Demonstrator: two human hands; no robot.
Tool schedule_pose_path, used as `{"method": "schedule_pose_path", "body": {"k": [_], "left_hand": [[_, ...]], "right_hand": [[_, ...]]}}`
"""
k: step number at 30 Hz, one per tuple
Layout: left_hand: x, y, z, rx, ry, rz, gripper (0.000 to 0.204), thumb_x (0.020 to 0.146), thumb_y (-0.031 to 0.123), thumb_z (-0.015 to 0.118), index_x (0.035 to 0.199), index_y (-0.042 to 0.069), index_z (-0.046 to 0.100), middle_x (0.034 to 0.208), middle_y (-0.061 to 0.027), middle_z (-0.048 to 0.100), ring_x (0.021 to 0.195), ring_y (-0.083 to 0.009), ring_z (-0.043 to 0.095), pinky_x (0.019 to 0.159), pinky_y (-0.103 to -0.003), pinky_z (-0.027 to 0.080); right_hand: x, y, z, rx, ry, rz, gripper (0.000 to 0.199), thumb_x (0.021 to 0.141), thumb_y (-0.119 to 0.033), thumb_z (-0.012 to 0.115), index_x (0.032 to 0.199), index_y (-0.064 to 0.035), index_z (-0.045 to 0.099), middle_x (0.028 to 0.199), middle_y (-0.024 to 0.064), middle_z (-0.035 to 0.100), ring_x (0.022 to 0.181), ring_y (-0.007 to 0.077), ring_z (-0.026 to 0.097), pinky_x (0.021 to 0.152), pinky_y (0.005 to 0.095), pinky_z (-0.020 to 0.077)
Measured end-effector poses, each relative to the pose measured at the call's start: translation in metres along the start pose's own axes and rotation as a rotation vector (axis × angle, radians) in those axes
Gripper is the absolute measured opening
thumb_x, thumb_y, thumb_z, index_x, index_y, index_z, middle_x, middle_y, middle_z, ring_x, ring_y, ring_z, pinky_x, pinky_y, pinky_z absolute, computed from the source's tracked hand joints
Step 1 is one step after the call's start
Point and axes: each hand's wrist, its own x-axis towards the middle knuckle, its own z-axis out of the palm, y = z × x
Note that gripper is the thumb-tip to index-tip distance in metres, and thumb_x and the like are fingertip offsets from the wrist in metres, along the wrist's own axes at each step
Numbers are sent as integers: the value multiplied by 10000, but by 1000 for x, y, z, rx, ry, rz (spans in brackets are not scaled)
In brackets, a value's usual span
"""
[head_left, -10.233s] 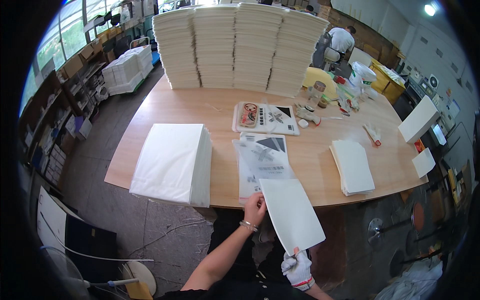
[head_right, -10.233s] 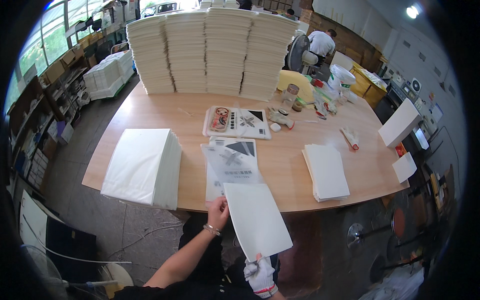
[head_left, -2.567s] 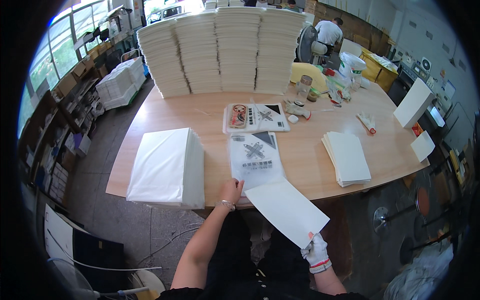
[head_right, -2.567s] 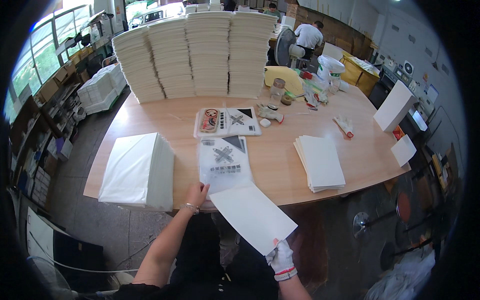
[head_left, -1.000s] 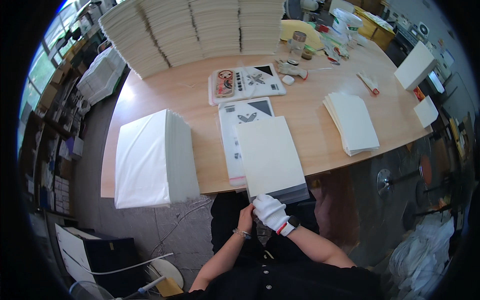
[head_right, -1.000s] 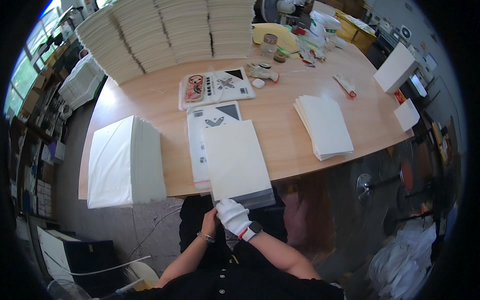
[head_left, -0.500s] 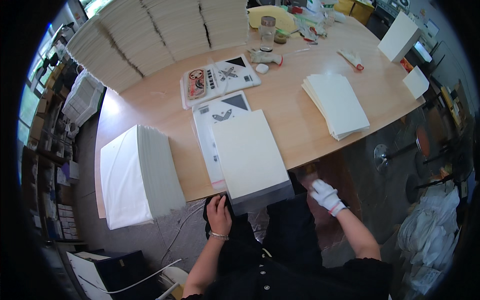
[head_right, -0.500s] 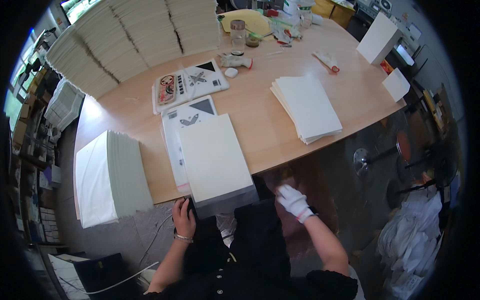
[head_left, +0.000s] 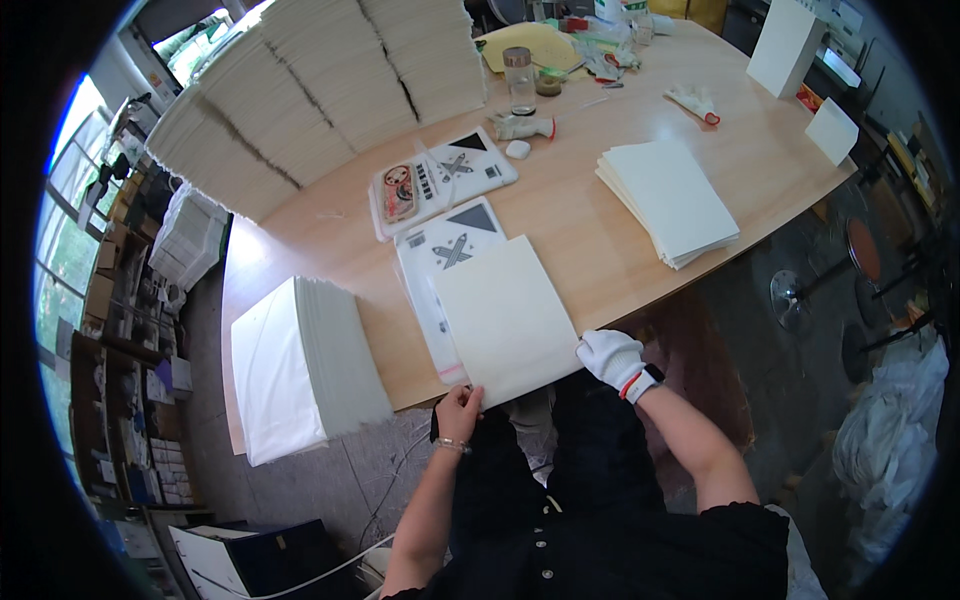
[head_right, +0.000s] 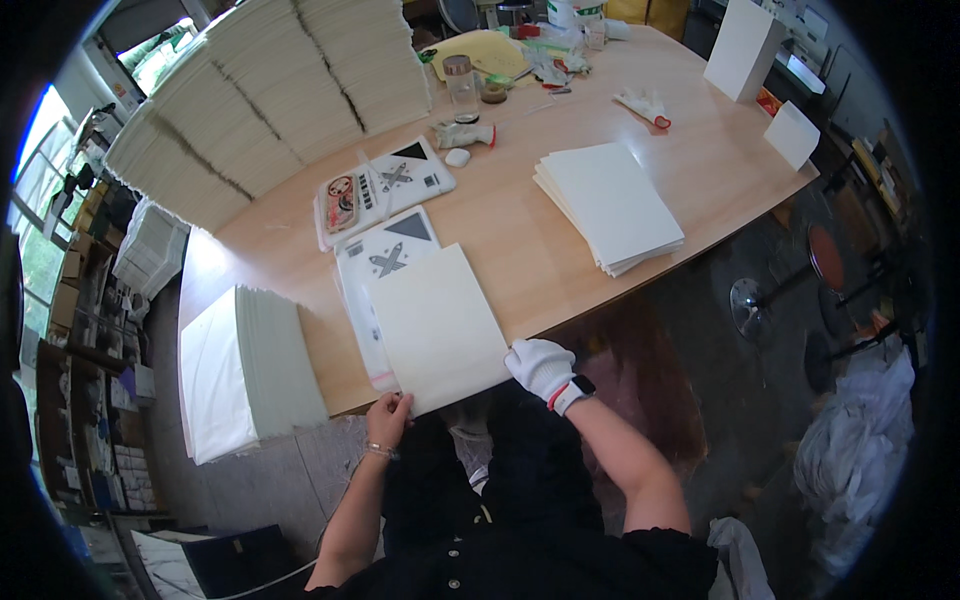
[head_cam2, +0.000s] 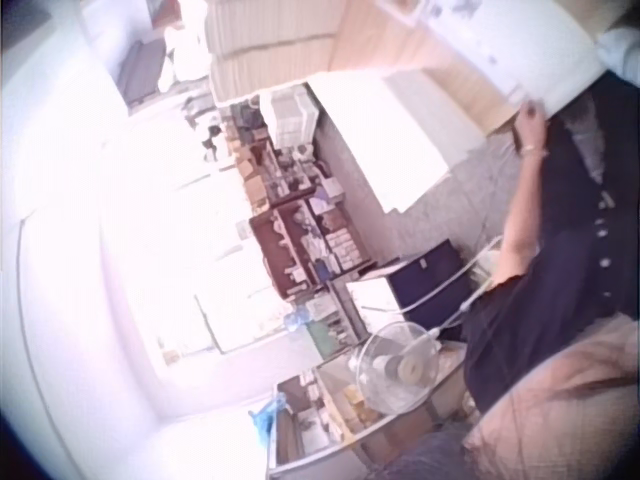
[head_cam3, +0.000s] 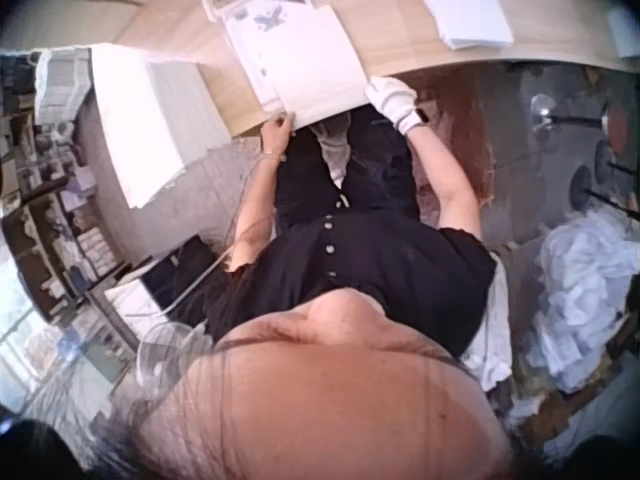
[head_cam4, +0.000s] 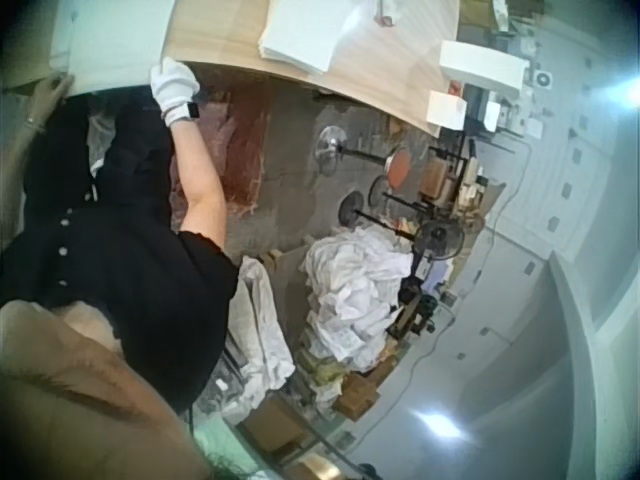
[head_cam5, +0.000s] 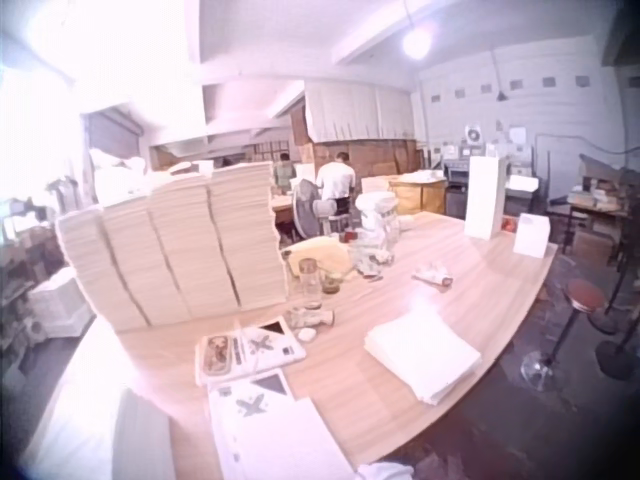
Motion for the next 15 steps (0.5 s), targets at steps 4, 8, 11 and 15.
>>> {"method": "schedule_pose_path", "body": {"k": [4,8,11,15], "left_hand": [[-13,5,10,-429,86,-171,312,871,335,432,949,35,470,690,-38,530,517,-100,535,388,-200,408],[-15,22,-2,-398,-99,-94,268,865,282,461,999,50,454,725,-29,526,459,-86,476,359,-172,346],[-37,61,-30,-398,-57,118,274,869,242,462,1042,31,445,765,-28,525,561,-67,489,437,-184,393],[-88,102,-118,143,174,275,293,861,276,480,931,-8,464,693,-50,517,553,-97,479,481,-219,435]], "right_hand": [[-5,-12,-6,196,72,249,270,762,-304,544,824,-47,488,645,126,571,555,300,554,520,401,432],[-15,-15,7,766,-46,215,294,754,-122,560,1003,-1,460,634,70,559,505,136,525,463,287,425],[-27,-26,27,1180,-74,122,372,770,-57,503,1134,-4,448,755,57,576,635,93,531,555,229,433],[-27,-116,-5,1051,-141,-107,303,788,-59,483,1082,9,513,764,28,547,650,65,491,571,214,415]]}}
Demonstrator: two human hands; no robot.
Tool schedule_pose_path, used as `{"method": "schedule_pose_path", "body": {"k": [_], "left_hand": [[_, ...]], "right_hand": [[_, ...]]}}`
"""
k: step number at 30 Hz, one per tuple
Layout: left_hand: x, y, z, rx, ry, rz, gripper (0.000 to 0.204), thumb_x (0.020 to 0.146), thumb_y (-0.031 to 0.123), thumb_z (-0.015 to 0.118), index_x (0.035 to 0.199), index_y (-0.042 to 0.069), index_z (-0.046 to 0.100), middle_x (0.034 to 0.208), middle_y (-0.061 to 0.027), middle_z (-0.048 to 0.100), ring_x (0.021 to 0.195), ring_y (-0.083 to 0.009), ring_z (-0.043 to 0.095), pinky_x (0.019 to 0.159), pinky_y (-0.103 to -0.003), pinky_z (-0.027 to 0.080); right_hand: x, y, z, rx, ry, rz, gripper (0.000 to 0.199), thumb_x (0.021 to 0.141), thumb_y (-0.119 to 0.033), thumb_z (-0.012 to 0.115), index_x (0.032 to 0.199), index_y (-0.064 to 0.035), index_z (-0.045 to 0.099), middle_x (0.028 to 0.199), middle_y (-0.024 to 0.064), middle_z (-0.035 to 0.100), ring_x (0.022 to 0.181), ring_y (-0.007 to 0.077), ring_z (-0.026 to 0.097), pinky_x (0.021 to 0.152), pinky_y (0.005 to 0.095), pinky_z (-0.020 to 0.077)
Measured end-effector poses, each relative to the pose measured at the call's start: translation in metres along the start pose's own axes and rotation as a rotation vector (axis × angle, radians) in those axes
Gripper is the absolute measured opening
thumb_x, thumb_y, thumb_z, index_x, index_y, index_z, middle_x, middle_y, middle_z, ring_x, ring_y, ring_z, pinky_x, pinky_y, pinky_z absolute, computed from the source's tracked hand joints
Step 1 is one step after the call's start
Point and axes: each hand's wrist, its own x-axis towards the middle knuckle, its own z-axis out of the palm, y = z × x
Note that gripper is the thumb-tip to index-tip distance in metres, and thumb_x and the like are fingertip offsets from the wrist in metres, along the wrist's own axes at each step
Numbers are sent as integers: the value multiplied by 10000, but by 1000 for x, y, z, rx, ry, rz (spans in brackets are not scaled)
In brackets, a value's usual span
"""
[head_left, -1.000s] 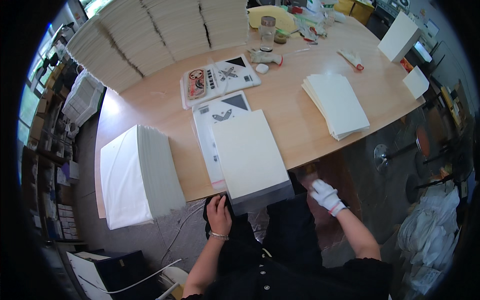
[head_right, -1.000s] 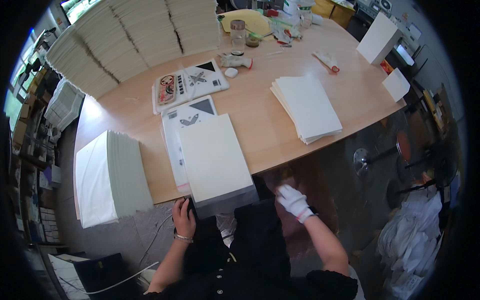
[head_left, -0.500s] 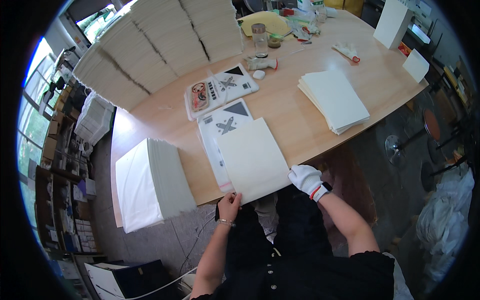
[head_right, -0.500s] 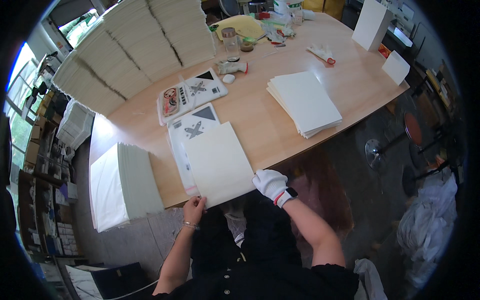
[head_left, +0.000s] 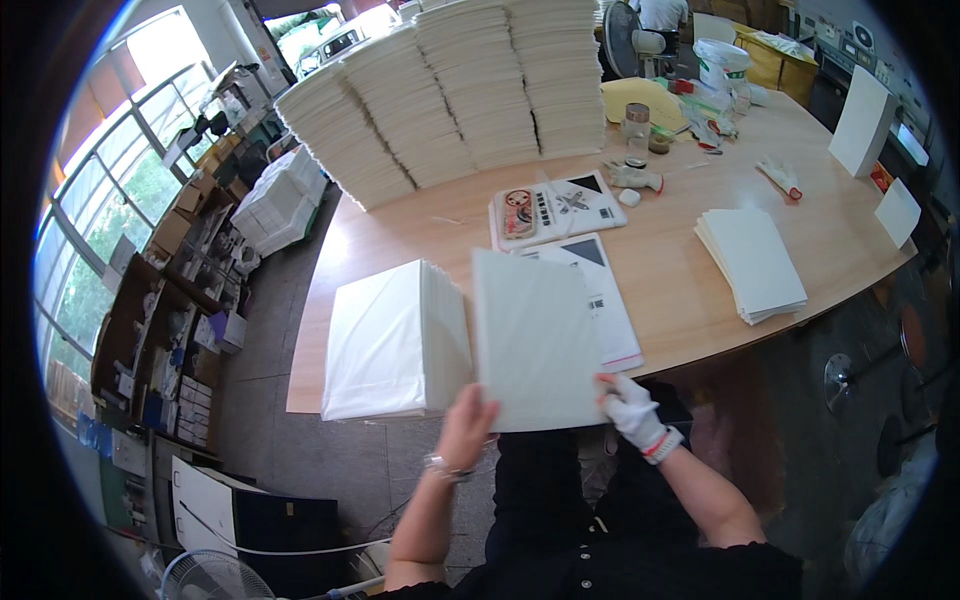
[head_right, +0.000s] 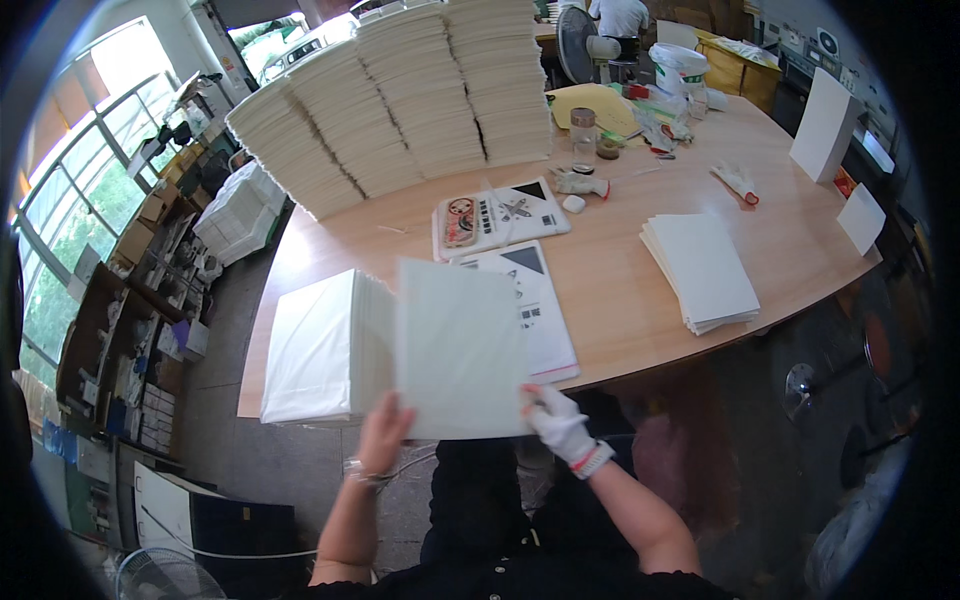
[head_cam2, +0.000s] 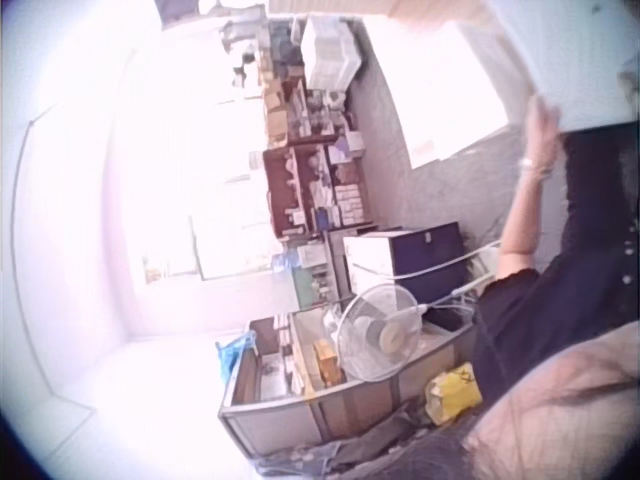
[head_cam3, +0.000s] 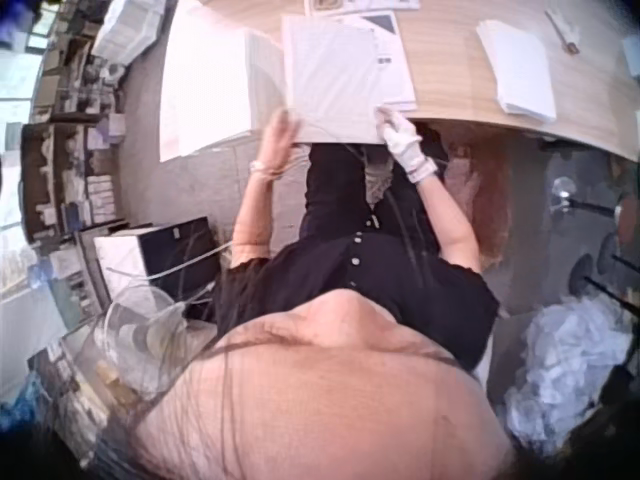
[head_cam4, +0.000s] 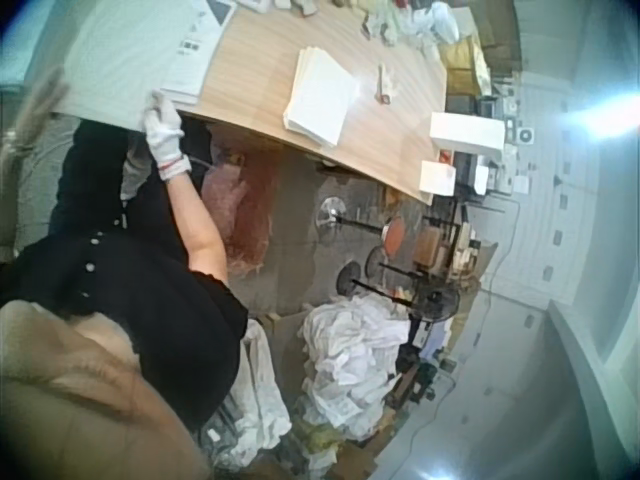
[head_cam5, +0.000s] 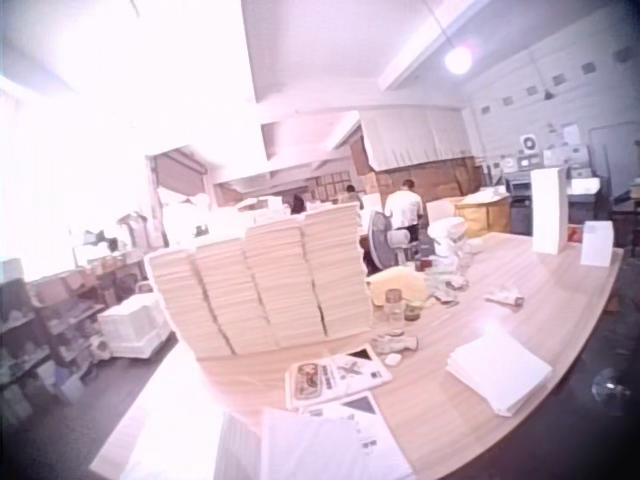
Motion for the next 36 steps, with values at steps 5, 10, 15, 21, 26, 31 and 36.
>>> {"method": "schedule_pose_path", "body": {"k": [5,10,15,21,26,31,36], "left_hand": [[-18,-23,-133,-267,454,36,349,843,182,479,1130,-17,472,984,-58,559,878,-96,503,773,-230,391],[-6,-108,-183,-193,391,-319,480,809,119,397,1266,-19,343,1240,-98,431,1095,-171,423,934,-250,292],[-3,-124,-190,-395,381,-308,537,764,125,403,1279,-6,322,1244,-114,422,1129,-178,390,943,-264,280],[15,-164,-200,-266,351,-290,529,801,172,394,1284,-22,300,1286,-146,369,1180,-197,340,979,-277,239],[12,-190,-205,-485,473,-200,484,910,259,303,1318,8,232,1388,-109,201,1262,-191,226,1031,-308,170],[-12,-121,-204,33,1197,488,362,829,229,496,1042,-62,461,1009,-193,509,870,-280,508,756,-371,427],[-35,-51,-147,396,1033,316,290,871,191,392,1058,-18,463,951,-116,552,883,-210,528,801,-344,402]], "right_hand": [[67,-78,116,5,-115,-429,257,806,-57,489,1047,25,519,677,14,483,552,66,427,507,200,376],[105,-71,193,-278,-259,-438,226,809,-214,504,886,-18,587,643,111,567,548,303,544,568,367,434],[91,-87,190,-391,-191,-254,409,795,-293,525,1082,-6,483,1148,224,445,895,346,524,753,386,422],[99,-44,209,-243,23,-501,499,831,-213,483,1225,50,326,1189,240,399,1022,355,464,876,327,373],[94,-39,166,255,-18,-344,387,837,-148,495,1176,20,414,1115,188,483,996,270,510,843,299,402],[52,-15,-21,156,275,-16,216,868,-215,444,916,-27,537,728,35,556,640,139,558,647,272,475],[26,23,-204,597,967,84,114,829,-164,465,812,-70,526,607,14,493,471,113,443,436,257,403]]}}
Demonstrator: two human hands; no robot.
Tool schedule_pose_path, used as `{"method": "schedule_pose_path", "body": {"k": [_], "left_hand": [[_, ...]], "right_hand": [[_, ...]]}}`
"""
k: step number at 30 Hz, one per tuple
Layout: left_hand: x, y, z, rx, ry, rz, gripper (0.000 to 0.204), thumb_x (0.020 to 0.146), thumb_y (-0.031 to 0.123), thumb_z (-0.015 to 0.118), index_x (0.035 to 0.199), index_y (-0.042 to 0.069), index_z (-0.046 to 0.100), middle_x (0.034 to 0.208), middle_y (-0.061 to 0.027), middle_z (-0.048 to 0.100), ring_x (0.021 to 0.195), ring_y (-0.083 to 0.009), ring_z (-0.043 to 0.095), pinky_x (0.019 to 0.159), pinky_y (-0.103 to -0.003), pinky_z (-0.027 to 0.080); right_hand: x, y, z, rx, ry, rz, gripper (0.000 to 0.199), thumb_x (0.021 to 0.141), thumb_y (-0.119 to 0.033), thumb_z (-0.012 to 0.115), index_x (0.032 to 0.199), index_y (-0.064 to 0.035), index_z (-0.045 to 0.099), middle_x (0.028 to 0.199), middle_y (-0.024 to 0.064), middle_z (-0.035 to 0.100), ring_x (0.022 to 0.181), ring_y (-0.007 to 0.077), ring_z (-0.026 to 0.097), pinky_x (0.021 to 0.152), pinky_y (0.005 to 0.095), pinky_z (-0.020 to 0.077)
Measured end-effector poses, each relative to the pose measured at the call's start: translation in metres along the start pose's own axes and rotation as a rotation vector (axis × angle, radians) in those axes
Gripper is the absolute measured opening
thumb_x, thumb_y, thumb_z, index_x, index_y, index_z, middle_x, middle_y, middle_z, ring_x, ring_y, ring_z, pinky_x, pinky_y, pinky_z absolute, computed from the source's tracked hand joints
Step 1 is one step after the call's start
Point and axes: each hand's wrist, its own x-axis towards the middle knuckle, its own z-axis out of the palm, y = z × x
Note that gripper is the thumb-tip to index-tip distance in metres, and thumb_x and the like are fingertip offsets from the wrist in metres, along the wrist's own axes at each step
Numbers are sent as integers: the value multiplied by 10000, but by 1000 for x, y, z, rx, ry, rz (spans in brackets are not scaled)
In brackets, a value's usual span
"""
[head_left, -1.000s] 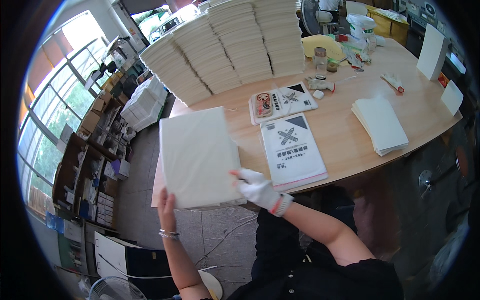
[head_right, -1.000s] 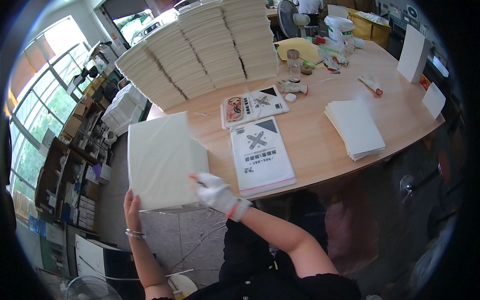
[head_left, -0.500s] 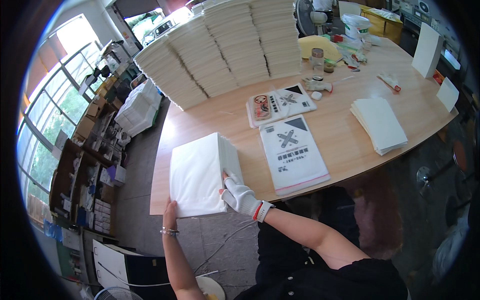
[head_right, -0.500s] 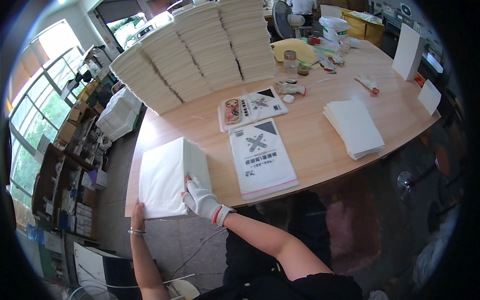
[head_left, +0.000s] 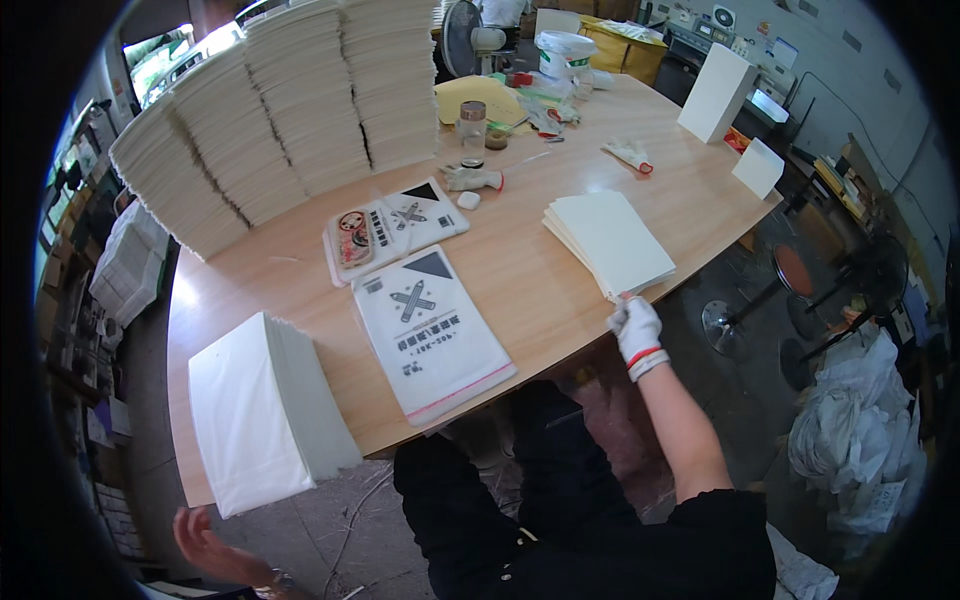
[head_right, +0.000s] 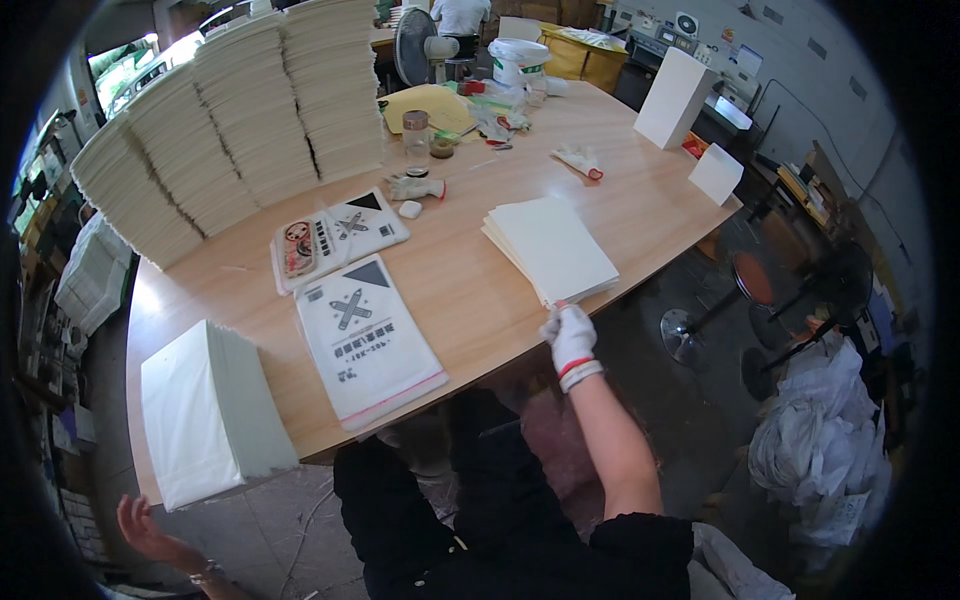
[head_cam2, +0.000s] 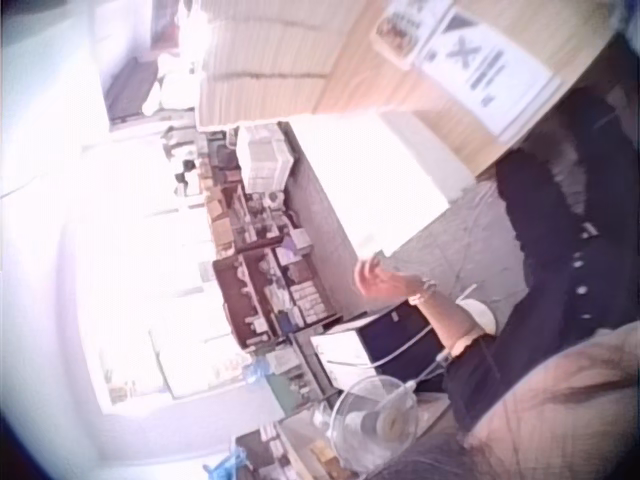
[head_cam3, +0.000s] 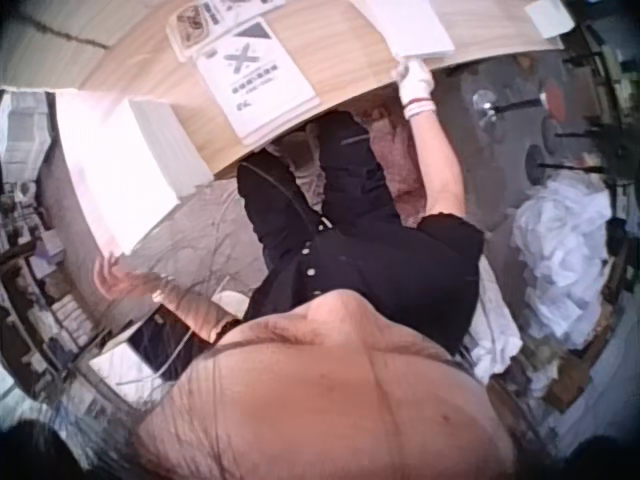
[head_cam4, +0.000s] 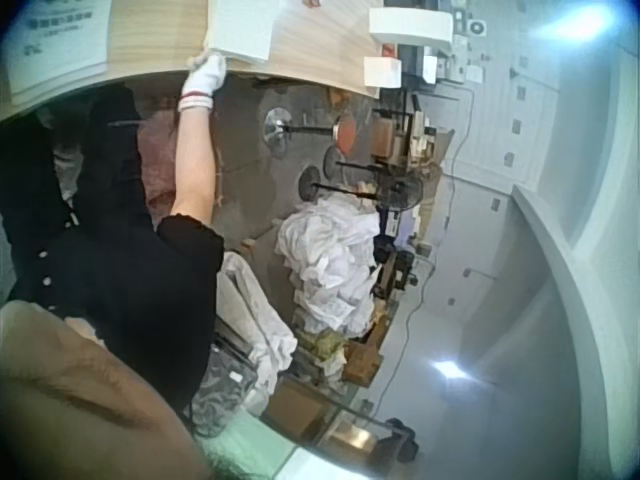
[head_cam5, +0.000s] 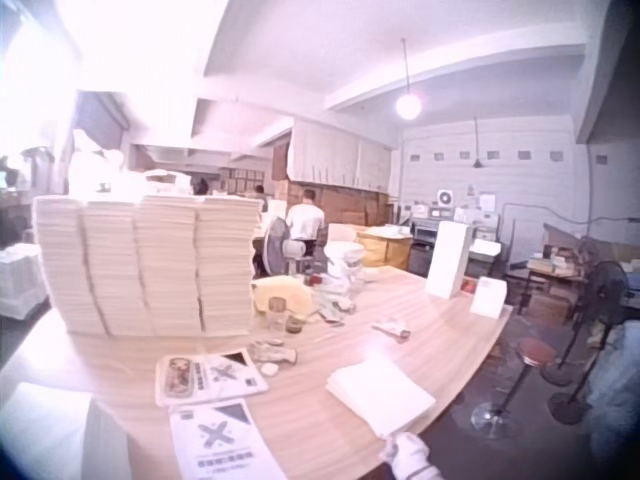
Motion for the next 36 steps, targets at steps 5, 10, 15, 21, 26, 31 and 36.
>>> {"method": "schedule_pose_path", "body": {"k": [5,10,15,21,26,31,36], "left_hand": [[-54,73,54,-524,-312,182,159,799,15,411,949,-37,415,725,-130,556,667,-189,544,651,-296,435],[-79,122,115,-557,-792,155,68,730,8,559,788,40,549,661,-75,608,597,-250,593,577,-303,460],[-122,131,215,-327,-817,277,300,744,29,512,1042,-7,510,1034,-169,538,932,-305,522,777,-371,431],[-132,130,268,309,-1092,659,146,716,57,473,838,47,554,861,-115,538,788,-262,522,716,-349,444],[-128,106,283,185,-1037,558,71,695,67,507,759,56,535,819,-105,530,794,-257,526,676,-352,450],[-122,101,281,33,-1073,402,118,719,55,471,805,29,546,851,-135,553,806,-291,530,721,-385,435],[-131,87,265,-66,-630,402,202,737,121,496,904,37,573,802,-123,587,784,-314,548,710,-369,446]], "right_hand": [[40,-24,-24,7,176,213,123,856,-190,440,835,-87,503,624,-14,494,437,93,420,420,253,399],[48,-22,-23,195,134,260,153,866,-245,441,855,-107,507,686,-17,521,503,95,483,443,251,437],[68,-39,-11,236,94,261,182,826,-357,514,831,-175,507,726,-34,520,543,77,493,415,195,416],[78,-59,-12,-98,76,12,75,805,-170,537,787,-144,470,596,-29,430,410,63,397,300,196,302],[-43,-58,-31,-374,-292,-121,256,829,-155,467,1065,-57,454,765,22,534,503,99,490,405,231,418],[-157,-26,-46,-313,-556,204,365,803,-178,473,1113,11,441,964,97,557,847,160,555,721,271,458],[-195,11,-39,-170,-496,479,318,805,-227,475,1044,-18,468,698,44,557,463,102,487,367,202,358]]}}
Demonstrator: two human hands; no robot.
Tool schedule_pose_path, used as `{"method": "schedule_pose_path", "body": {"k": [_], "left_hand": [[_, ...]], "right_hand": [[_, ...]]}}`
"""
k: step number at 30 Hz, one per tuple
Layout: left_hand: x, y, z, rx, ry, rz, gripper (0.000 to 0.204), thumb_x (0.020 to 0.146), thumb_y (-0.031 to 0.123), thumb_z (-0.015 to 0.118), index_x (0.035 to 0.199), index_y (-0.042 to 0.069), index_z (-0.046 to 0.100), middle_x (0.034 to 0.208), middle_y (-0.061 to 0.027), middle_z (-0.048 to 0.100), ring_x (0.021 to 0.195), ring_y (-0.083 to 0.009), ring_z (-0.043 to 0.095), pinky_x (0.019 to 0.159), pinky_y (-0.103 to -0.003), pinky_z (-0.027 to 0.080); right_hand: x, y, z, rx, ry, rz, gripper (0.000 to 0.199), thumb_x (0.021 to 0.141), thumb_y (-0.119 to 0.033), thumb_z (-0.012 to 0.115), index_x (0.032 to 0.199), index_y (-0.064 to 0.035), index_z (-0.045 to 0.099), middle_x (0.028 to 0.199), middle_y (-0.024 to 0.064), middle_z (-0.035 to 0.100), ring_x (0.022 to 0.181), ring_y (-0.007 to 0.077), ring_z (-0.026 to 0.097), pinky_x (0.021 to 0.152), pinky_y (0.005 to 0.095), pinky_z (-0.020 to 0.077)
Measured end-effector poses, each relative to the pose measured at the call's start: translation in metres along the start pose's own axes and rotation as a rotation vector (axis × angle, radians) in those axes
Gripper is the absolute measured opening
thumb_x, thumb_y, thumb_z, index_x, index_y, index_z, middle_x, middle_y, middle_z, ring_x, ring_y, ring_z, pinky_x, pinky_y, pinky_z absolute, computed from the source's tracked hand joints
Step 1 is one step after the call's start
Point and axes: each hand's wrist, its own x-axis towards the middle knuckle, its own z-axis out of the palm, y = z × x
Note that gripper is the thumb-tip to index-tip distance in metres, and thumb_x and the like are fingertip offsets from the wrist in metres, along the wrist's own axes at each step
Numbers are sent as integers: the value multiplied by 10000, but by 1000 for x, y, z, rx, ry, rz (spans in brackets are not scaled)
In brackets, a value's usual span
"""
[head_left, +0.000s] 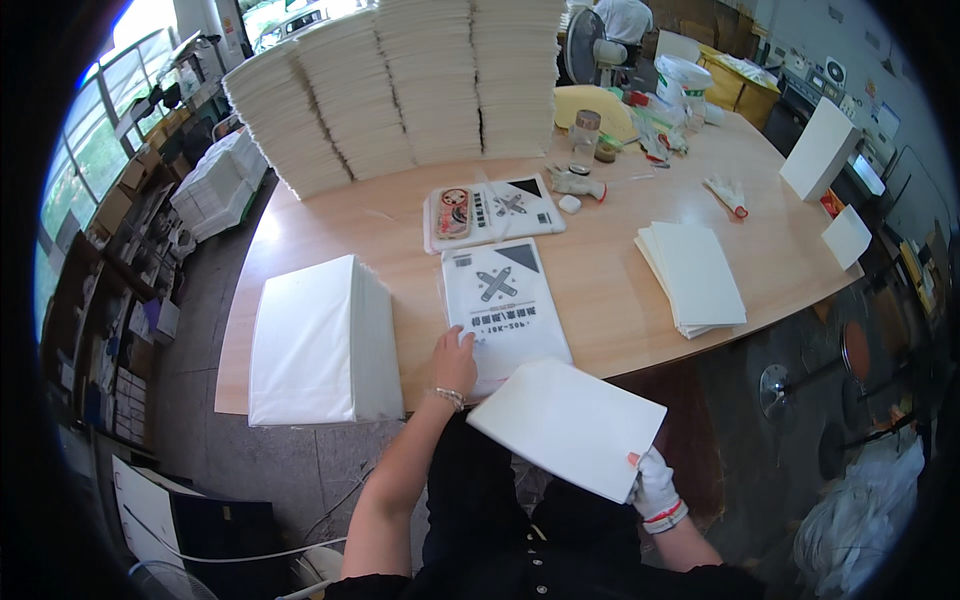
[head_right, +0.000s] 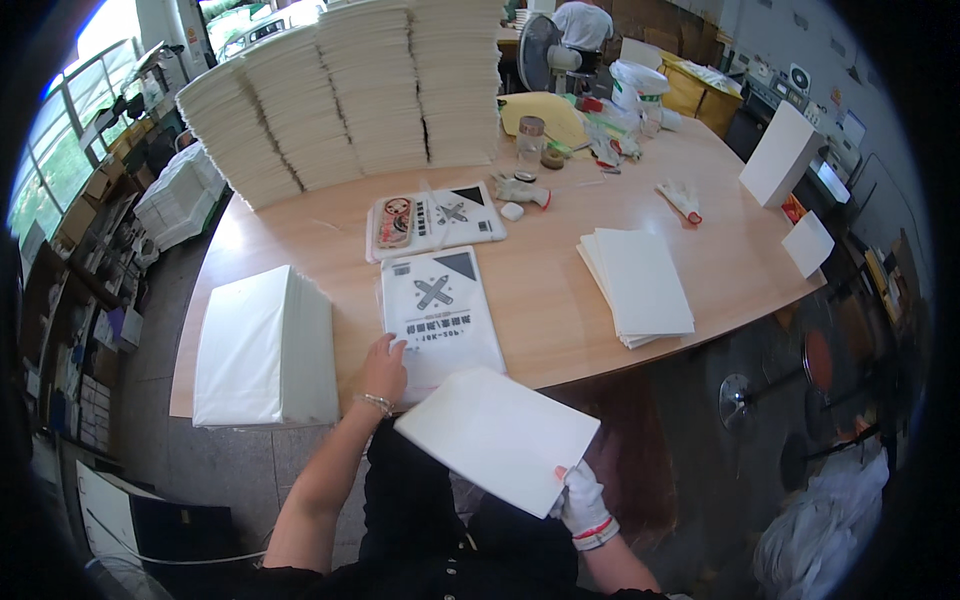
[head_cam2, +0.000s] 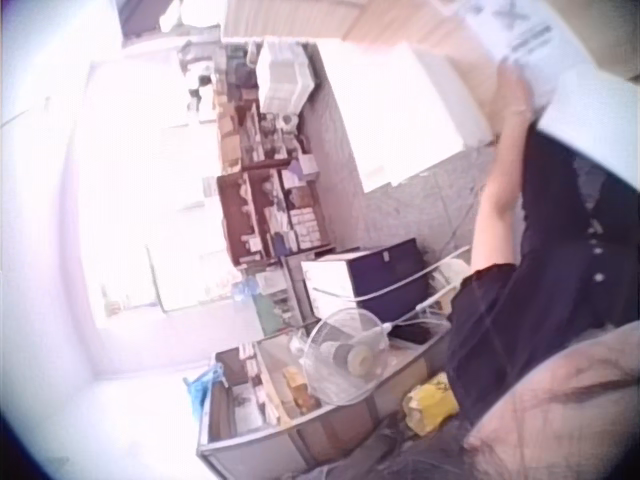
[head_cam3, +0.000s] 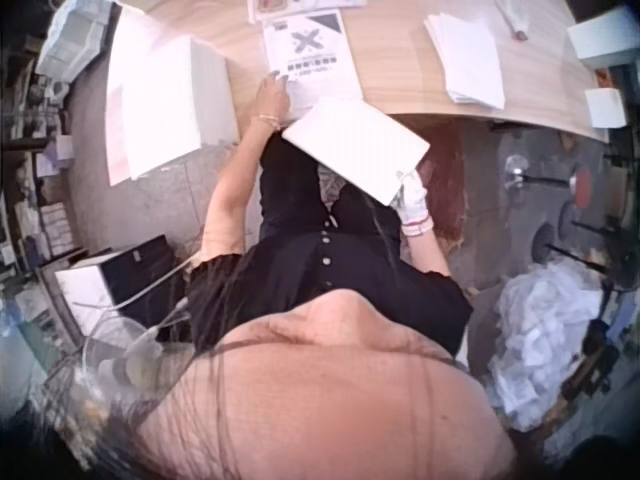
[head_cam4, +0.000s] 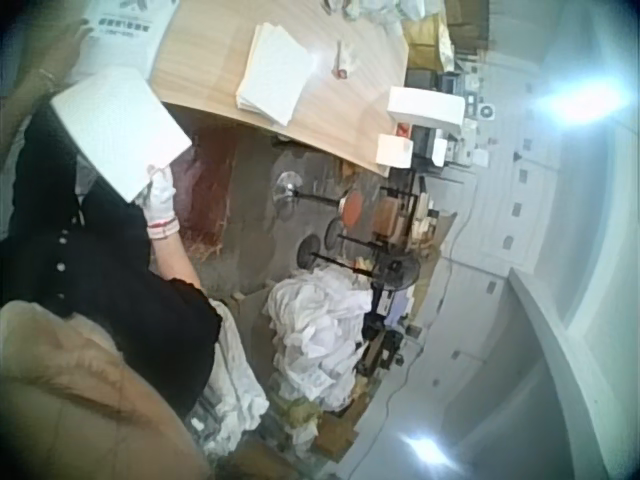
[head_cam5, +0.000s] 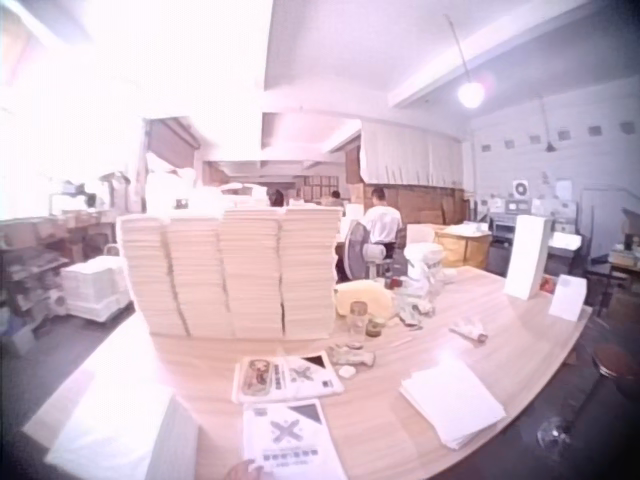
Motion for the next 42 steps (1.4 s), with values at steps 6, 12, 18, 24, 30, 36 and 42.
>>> {"method": "schedule_pose_path", "body": {"k": [6,12,18,24,30,36,42], "left_hand": [[12,12,-36,-649,-512,-638,186,805,152,511,842,-12,592,685,-115,604,516,-199,578,499,-299,455],[-13,24,-22,-1068,-406,-635,284,810,70,471,1067,-52,464,713,-76,597,558,-122,585,497,-228,456],[-64,84,29,-1199,63,-514,442,808,144,539,1165,-38,354,1097,-165,500,942,-231,536,788,-316,437],[-114,101,106,-1056,-514,-533,348,800,176,537,1079,-15,452,1070,-179,519,918,-257,548,778,-332,438],[-172,114,114,-833,-310,-281,318,800,175,528,1054,-9,476,1023,-179,546,900,-259,556,762,-333,445],[-140,103,75,-1290,-664,-791,328,816,201,541,1083,19,484,1020,-120,543,943,-195,522,811,-323,420],[-133,83,20,-1644,-270,-1060,351,825,221,548,1094,3,488,999,-55,551,913,-133,502,830,-265,391]], "right_hand": [[-1,19,13,215,120,112,231,841,-253,445,974,-64,453,567,18,446,379,120,387,327,231,306],[-16,14,45,153,134,34,157,864,-205,452,988,-109,463,690,-21,487,464,46,427,384,173,347],[-30,22,49,178,131,127,143,878,-251,440,941,-124,462,658,-31,469,463,36,422,388,190,349],[-45,33,51,119,226,232,141,894,-251,413,935,-122,452,608,9,476,494,116,475,434,244,406],[6,69,55,161,110,181,201,889,-198,411,1027,-60,458,851,97,561,728,223,583,593,362,506],[112,58,63,517,-110,243,272,876,-188,420,1062,9,429,955,193,551,799,341,576,697,431,504],[92,37,47,-502,-135,201,134,816,-139,517,876,-26,555,734,83,565,562,166,540,490,286,457]]}}
